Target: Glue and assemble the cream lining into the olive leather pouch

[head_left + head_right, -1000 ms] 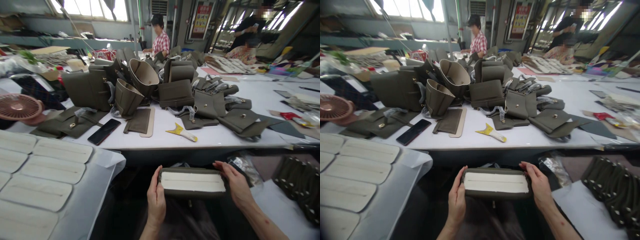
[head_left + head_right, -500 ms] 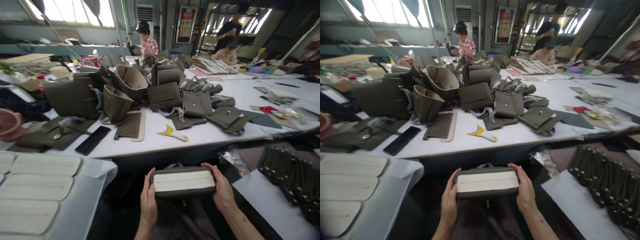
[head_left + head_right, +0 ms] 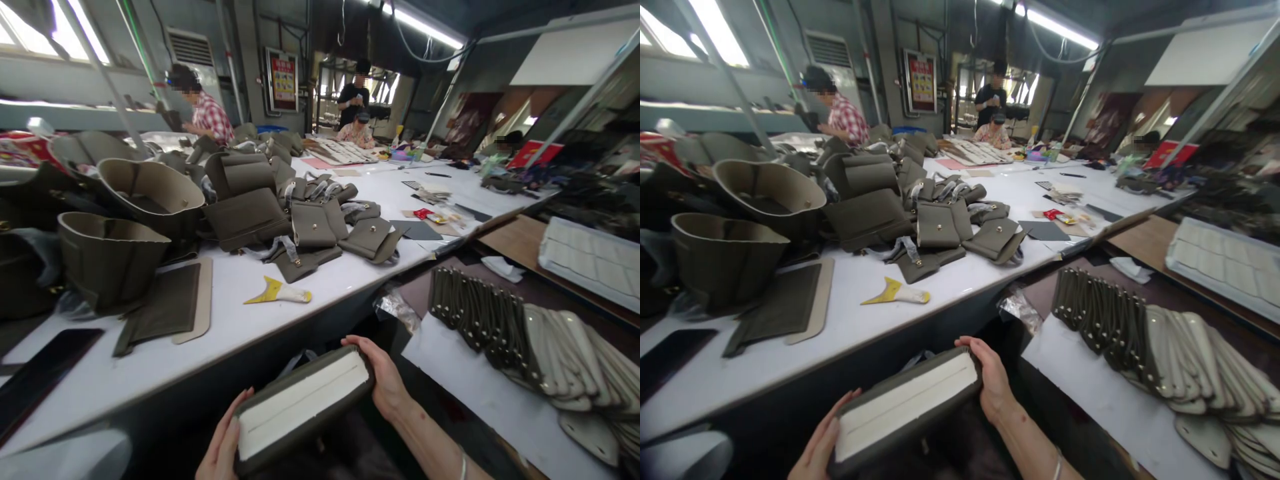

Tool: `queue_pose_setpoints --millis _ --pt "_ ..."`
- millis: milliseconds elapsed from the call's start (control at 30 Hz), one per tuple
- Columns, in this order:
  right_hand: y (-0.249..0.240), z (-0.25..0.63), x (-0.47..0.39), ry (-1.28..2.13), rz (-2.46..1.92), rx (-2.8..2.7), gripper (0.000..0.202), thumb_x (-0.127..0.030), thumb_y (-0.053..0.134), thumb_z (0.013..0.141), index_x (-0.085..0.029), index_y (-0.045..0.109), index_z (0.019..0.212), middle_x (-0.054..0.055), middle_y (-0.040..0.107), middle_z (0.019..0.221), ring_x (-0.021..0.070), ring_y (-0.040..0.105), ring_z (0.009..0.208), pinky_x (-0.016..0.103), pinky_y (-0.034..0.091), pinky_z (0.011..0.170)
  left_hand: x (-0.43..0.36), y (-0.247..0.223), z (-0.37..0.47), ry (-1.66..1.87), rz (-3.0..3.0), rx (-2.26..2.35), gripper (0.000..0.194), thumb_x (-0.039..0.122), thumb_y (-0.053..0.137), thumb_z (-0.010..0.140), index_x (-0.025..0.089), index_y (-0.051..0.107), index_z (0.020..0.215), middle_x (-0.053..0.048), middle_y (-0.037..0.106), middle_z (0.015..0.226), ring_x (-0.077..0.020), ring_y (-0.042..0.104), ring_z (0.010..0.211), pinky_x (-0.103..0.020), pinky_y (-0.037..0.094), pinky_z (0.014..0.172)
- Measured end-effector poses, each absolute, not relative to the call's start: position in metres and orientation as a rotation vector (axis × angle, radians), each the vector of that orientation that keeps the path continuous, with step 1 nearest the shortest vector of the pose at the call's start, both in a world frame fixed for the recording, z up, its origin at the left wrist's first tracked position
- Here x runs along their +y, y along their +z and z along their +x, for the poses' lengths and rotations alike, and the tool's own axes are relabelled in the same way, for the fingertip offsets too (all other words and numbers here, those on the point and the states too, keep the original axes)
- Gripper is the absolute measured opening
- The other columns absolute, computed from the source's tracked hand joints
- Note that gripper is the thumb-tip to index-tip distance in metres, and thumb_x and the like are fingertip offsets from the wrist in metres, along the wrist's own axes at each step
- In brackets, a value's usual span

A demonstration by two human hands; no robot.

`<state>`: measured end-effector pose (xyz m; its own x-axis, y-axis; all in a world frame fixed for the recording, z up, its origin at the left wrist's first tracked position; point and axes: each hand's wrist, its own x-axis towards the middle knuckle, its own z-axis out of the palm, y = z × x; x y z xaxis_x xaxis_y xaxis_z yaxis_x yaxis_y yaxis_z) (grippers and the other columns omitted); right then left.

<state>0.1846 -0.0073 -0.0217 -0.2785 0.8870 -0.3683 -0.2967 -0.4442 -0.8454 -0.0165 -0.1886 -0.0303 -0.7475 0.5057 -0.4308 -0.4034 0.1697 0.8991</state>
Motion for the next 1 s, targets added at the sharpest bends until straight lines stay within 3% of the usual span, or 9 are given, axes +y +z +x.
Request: queue_pose_setpoints --millis 267,467,533,700,867,1000 --pt "-0.025 0.182 -0.006 1.877 -1.197 -0.921 0.033 -0.039 0.073 0.075 -0.017 0.075 0.1 0.009 0.073 0.109 0.0216 0.064 0.091 0.027 0.049 0.075 -0.187 -0.034 -0.015 1.623 0.336 1.9 0.047 0.055 0.054 0.084 0.021 0.069 0.113 -0.007 0.067 0.126 -0.0323 0.053 0.128 -0.046 0.026 0.119" --pt "-0.031 0.181 -0.002 1.854 -1.272 -0.92 0.036 -0.039 0.075 0.073 -0.017 0.075 0.101 0.01 0.072 0.113 0.0244 0.064 0.099 0.028 0.052 0.078 -0.186 -0.033 -0.016 1.664 0.505 1.944 0.042 0.049 0.05 0.09 0.02 0.071 0.111 -0.007 0.071 0.119 -0.0278 0.053 0.127 -0.043 0.011 0.122" --pt "-0.032 0.181 -0.003 1.857 -1.274 -0.917 0.036 -0.038 0.075 0.072 -0.017 0.075 0.101 0.011 0.072 0.113 0.0249 0.064 0.099 0.028 0.052 0.079 -0.187 -0.03 -0.017 1.679 0.468 1.887 0.042 0.048 0.051 0.089 0.02 0.071 0.113 -0.008 0.07 0.119 -0.0281 0.054 0.124 -0.042 0.015 0.121" --pt "-0.034 0.183 -0.004 1.848 -1.246 -0.916 0.036 -0.038 0.075 0.072 -0.018 0.075 0.102 0.011 0.072 0.114 0.0261 0.065 0.101 0.03 0.053 0.08 -0.193 -0.028 -0.014 1.776 0.209 1.446 0.048 0.048 0.049 0.091 0.019 0.062 0.127 -0.01 0.063 0.132 -0.0289 0.058 0.119 -0.038 0.043 0.102" --pt "-0.039 0.183 -0.003 1.841 -1.218 -0.96 0.036 -0.039 0.074 0.073 -0.018 0.075 0.103 0.01 0.073 0.111 0.0264 0.065 0.102 0.03 0.053 0.081 -0.191 -0.032 -0.014 1.868 0.105 1.419 0.046 0.047 0.055 0.089 0.017 0.065 0.123 -0.01 0.064 0.132 -0.0275 0.058 0.12 -0.034 0.045 0.1" --pt "-0.04 0.183 -0.006 1.681 -1.153 -1.245 0.038 -0.045 0.06 0.085 -0.018 0.072 0.108 0.012 0.072 0.112 0.0291 0.067 0.097 0.037 0.054 0.078 -0.189 -0.026 -0.014 1.749 0.213 1.577 0.049 0.05 0.061 0.083 0.019 0.066 0.121 -0.01 0.065 0.129 -0.0298 0.06 0.115 -0.038 0.046 0.099"
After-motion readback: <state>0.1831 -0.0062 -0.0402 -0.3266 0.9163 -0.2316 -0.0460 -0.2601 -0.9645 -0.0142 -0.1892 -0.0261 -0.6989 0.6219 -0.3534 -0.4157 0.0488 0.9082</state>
